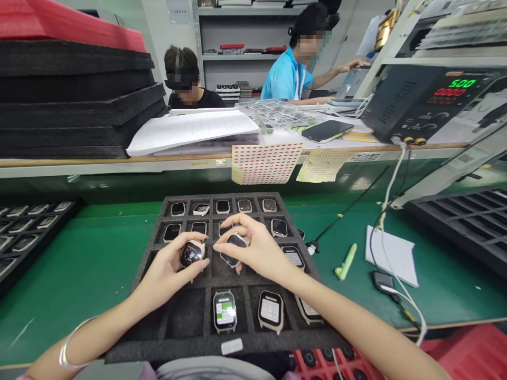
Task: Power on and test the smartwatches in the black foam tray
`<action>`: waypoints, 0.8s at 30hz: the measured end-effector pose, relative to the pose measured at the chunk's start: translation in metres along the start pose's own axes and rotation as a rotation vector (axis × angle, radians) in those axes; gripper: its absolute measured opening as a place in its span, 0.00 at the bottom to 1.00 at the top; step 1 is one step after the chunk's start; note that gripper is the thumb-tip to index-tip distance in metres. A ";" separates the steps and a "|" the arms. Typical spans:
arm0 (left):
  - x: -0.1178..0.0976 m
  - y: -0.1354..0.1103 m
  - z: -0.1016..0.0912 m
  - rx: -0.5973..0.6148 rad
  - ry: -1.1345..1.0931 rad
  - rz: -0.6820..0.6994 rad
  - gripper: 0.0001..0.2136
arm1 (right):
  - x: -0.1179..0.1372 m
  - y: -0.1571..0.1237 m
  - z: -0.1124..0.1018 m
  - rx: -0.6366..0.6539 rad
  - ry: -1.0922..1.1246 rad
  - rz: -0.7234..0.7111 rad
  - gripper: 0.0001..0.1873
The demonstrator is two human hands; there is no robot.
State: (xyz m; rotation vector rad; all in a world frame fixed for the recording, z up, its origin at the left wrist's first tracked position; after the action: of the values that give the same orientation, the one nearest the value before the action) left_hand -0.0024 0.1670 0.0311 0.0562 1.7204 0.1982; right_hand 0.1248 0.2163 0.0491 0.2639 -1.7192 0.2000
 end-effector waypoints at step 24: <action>0.007 -0.016 0.016 0.131 -0.171 -0.152 0.13 | -0.007 -0.017 0.020 0.170 0.342 0.060 0.23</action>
State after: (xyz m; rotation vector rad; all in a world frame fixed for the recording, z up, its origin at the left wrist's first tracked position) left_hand 0.0134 0.1545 0.0191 0.0372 1.5579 -0.0316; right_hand 0.1115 0.1945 0.0384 0.2860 -1.3733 0.4127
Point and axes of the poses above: each hand's wrist, its own y-axis towards the middle knuckle, its own z-axis out of the palm, x = y × z, the point moved 10 cm from there along y, towards the middle knuckle, and after that the axes turned 14 degrees about -x, right-handed, at the moved point
